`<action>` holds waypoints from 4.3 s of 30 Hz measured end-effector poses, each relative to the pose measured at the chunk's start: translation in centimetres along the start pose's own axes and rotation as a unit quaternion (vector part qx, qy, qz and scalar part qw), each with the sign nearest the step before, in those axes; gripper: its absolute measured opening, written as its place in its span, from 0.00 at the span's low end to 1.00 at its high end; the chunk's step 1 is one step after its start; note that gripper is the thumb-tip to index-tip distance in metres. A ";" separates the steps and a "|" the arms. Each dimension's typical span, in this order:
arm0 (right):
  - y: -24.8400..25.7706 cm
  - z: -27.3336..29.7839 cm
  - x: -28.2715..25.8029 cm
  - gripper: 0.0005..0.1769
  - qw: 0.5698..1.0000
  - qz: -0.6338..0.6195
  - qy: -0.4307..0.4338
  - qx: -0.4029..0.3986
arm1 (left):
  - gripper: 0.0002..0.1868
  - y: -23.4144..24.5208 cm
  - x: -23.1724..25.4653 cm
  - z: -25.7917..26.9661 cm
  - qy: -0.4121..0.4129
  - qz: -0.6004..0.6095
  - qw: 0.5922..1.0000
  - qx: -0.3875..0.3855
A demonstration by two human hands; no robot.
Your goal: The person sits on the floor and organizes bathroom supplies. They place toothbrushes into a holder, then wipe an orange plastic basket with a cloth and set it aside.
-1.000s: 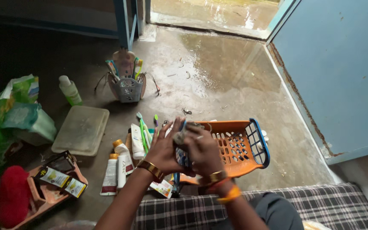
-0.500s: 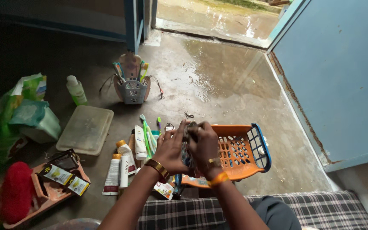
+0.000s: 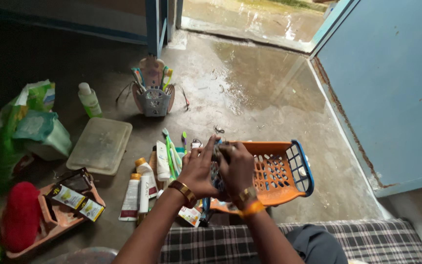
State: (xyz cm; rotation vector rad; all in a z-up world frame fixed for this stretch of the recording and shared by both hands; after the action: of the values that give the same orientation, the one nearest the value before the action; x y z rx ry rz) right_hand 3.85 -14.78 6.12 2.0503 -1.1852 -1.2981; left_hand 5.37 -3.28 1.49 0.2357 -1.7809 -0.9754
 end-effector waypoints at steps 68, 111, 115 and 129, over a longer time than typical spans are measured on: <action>0.0 2.3 1.3 0.12 0.999 0.029 -0.007 -0.044 | 0.91 0.3 -0.1 0.4 0.013 -0.046 0.999 0.000; 6.1 13.8 -1.4 0.20 0.985 0.020 0.168 0.047 | 0.61 -0.9 -1.9 -0.7 0.046 0.014 0.996 0.073; 2.9 11.9 -0.9 0.33 0.985 0.001 0.170 0.012 | 0.60 -1.3 -2.1 -0.5 0.059 0.004 0.997 0.057; 3.0 13.1 -3.5 0.15 0.970 0.057 0.237 -0.017 | 0.58 -0.5 -1.8 -0.4 0.067 -0.004 0.997 0.050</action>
State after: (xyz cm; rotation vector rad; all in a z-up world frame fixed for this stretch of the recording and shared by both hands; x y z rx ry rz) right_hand -9.66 -12.42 3.95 2.0721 -1.0280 -0.7083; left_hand 6.33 -2.77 -0.14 0.3636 -1.7090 -0.8583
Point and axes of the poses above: each hand's wrist, its own z-axis away from the middle knuckle, its own y-axis out of the back of the hand, x = y × z, the point moved 7 cm from there along -z, towards the middle knuckle, and after that the axes turned 1 degree about -x, right-handed, at the moved point
